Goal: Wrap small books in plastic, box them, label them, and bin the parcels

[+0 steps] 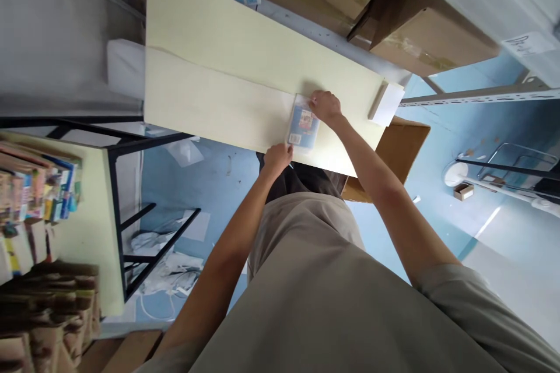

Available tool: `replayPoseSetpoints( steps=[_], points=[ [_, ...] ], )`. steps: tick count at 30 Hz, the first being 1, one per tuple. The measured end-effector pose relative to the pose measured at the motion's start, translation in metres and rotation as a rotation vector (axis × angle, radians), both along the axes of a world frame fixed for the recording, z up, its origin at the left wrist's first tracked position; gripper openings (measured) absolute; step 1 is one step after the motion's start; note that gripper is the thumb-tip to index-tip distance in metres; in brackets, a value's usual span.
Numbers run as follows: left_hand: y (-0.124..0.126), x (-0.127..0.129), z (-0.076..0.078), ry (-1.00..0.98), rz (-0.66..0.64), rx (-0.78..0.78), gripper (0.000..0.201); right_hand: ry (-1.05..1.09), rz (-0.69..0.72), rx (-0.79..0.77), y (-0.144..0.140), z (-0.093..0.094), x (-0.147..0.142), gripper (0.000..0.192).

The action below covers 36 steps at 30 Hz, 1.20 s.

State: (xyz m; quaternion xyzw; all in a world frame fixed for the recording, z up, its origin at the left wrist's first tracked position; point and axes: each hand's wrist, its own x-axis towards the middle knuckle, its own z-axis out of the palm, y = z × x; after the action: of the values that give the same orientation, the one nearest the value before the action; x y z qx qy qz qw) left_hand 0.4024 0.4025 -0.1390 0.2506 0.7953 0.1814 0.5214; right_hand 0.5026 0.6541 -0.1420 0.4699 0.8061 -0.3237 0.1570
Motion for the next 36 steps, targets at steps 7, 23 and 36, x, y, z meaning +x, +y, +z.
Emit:
replayPoseSetpoints(
  steps=[7, 23, 36],
  points=[
    [0.041, -0.024, 0.014, 0.252, -0.152, 0.231, 0.029, 0.154, -0.491, 0.070, -0.064, 0.042, 0.039, 0.040],
    [0.090, -0.028, 0.023, -0.022, 0.099, 0.087, 0.033, 0.230, -0.766, -0.230, -0.091, 0.042, 0.045, 0.002],
    [0.129, -0.073, 0.154, -0.042, -0.051, 0.482, 0.025, 0.595, -0.660, 0.194, -0.067, 0.190, 0.045, 0.027]
  ],
)
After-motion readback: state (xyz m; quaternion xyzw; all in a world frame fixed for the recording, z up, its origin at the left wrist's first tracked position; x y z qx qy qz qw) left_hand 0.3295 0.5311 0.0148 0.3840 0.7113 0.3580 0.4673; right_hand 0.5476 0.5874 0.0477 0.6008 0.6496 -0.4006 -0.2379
